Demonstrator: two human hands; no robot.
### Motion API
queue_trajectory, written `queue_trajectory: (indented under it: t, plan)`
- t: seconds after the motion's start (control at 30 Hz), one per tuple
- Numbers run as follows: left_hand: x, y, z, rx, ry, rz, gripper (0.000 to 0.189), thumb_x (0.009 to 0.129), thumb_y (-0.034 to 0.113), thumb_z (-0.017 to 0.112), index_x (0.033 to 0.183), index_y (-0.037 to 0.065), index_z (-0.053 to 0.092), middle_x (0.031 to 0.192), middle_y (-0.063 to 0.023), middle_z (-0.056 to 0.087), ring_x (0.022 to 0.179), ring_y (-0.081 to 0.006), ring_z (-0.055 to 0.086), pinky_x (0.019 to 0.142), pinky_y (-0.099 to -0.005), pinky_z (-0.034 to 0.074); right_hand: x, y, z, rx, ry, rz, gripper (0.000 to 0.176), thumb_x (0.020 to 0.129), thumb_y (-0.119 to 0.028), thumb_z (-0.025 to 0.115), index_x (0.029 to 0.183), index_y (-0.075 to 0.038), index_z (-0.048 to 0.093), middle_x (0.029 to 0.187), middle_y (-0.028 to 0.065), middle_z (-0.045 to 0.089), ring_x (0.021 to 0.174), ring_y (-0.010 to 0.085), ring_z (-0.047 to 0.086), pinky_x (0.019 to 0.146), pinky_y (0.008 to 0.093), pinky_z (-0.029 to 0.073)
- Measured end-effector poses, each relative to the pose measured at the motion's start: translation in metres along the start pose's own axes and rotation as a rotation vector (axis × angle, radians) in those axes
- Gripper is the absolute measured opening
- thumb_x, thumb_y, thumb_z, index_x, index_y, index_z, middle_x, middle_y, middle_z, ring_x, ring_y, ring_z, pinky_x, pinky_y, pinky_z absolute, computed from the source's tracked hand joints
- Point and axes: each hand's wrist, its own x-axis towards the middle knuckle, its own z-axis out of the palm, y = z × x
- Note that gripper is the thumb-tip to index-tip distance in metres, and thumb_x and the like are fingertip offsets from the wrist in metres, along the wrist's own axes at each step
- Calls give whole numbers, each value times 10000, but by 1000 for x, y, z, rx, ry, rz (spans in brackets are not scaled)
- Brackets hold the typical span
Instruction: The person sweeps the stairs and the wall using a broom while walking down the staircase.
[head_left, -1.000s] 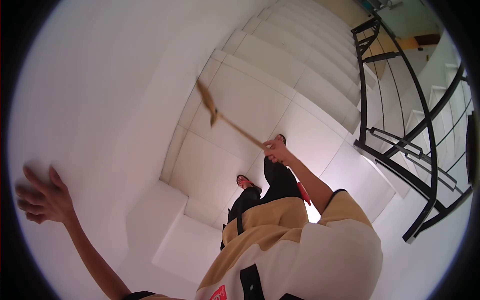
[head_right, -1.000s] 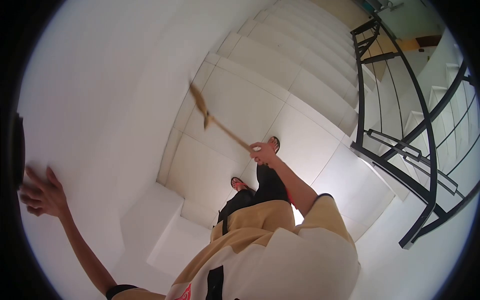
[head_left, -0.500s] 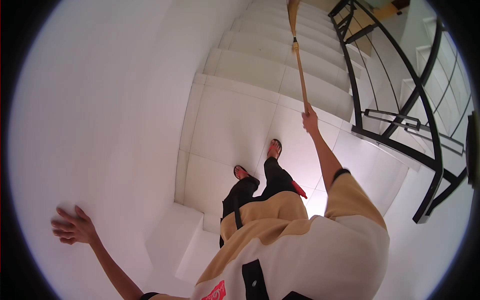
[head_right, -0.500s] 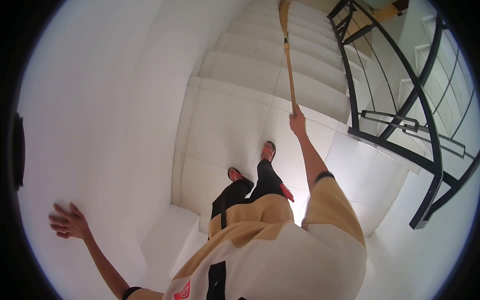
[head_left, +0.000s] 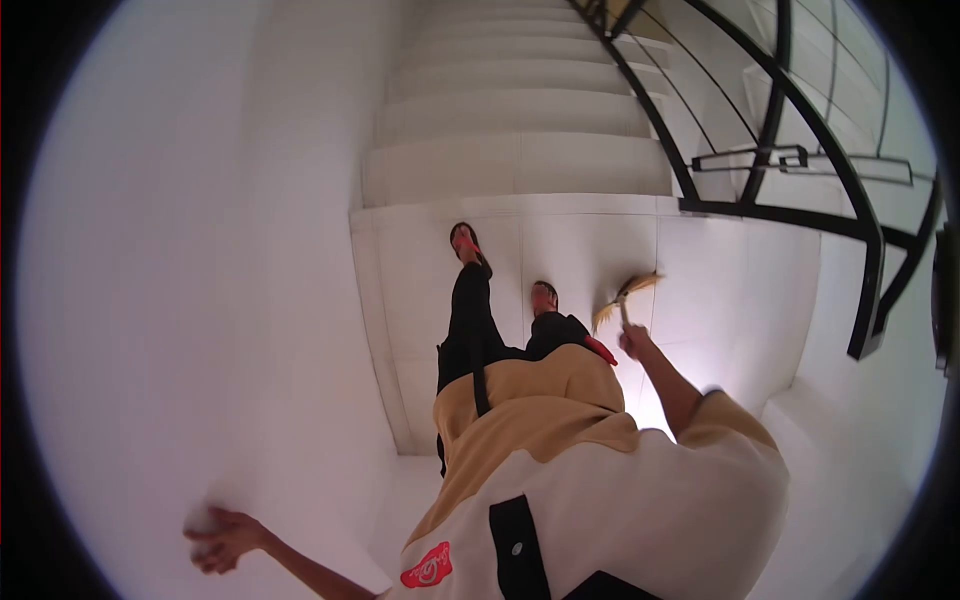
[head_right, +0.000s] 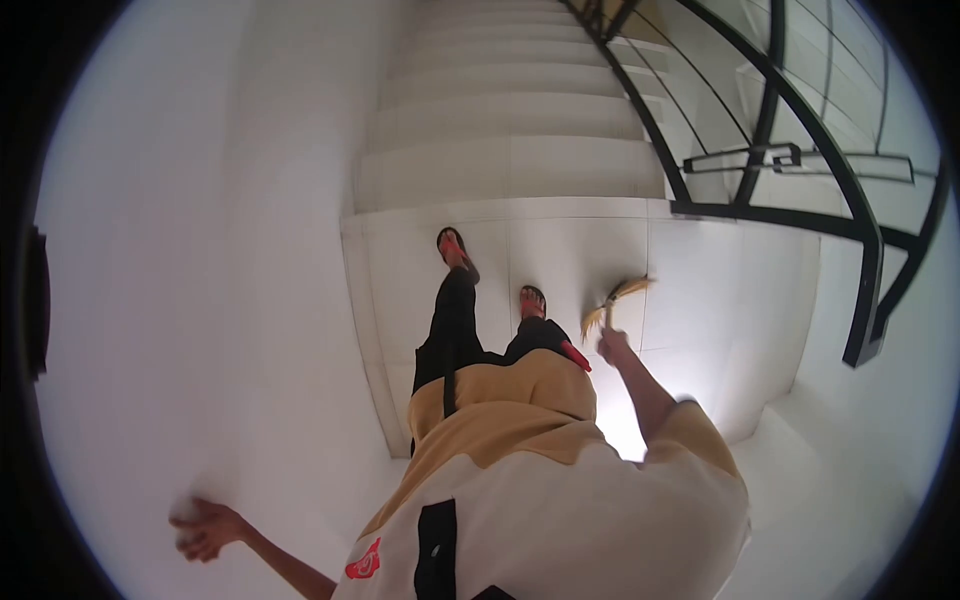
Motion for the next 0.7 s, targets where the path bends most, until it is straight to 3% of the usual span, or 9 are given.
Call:
queue_trajectory:
  t: [0.03, 0.07, 0.1, 0.23, 0.3, 0.4, 0.57, 0.63, 0.7]
  plan:
    - [14, 28, 1, -168, -8, -88, 566, 857, 455, 386, 1269, 70, 331, 1336, -192, 231, 1208, -369, 243, 909, -515, 234, 56, 17, 25, 165, 26, 9, 159, 807, -173, 538, 704, -95, 444, 462, 9, 370, 335, 143, 360, 302, 309, 294]
    - [29, 62, -3, -338, -22, -172, 573, 862, 430, 401, 1275, 45, 305, 1334, -200, 230, 1205, -372, 252, 897, -510, 266, 101, 27, 34, 230, -489, -241, 113, 767, -108, 537, 679, -113, 467, 546, 0, 444, 465, 126, 446, 390, 284, 349]
    - [42, 105, -6, -562, 21, -148, 565, 870, 386, 412, 1276, 18, 275, 1334, -209, 226, 1203, -371, 266, 881, -484, 306, 176, 41, 61, -76, -591, -369, 96, 747, -102, 570, 702, -132, 491, 582, -4, 449, 503, 117, 458, 424, 259, 359]
    - [80, 281, -10, -1272, -248, 93, 521, 882, 281, 425, 1263, -26, 249, 1338, -223, 213, 1203, -342, 300, 848, -391, 395, 61, -76, 283, 351, -717, -80, 156, 760, -85, 498, 617, -104, 441, 503, -5, 386, 379, 97, 365, 363, 224, 290]
    - [92, 332, -8, -1492, -462, 238, 510, 878, 260, 432, 1260, -27, 256, 1339, -226, 209, 1190, -332, 325, 826, -388, 416, 6, -119, 328, -300, -359, -493, 87, 752, -87, 472, 670, -58, 473, 526, 75, 486, 419, 238, 489, 396, 346, 388]
    - [94, 385, 7, -1653, -697, 379, 509, 869, 232, 448, 1275, -6, 255, 1343, -217, 201, 1127, -323, 401, 823, -393, 420, -48, -140, 336, -964, 33, -1043, 199, 766, -109, 444, 927, 8, 459, 688, 171, 563, 679, 395, 567, 605, 469, 458]
    - [60, 474, 62, -1661, -978, 666, 520, 852, 225, 471, 1273, -1, 264, 1331, -252, 170, 1094, -355, 413, 860, -401, 404, -86, -126, 251, -1008, -61, -801, 398, 761, -146, 523, 1105, -9, 377, 1001, 229, 503, 915, 379, 513, 767, 451, 417]
    - [21, 507, 109, -1527, -1141, 869, 552, 830, 220, 500, 1269, -13, 261, 1314, -279, 174, 1113, -380, 386, 895, -404, 381, -111, -96, 201, -820, -52, -937, 475, 754, -151, 549, 1162, -5, 354, 1027, 216, 502, 916, 359, 519, 785, 429, 420]
    - [-5, 536, 149, -1309, -1193, 1167, 575, 787, 226, 553, 1228, -49, 308, 1250, -304, 287, 1156, -404, 325, 948, -430, 315, -155, -70, 153, -611, 99, -712, 503, 749, -135, 570, 1199, -58, 359, 945, 203, 551, 866, 332, 543, 751, 402, 427]
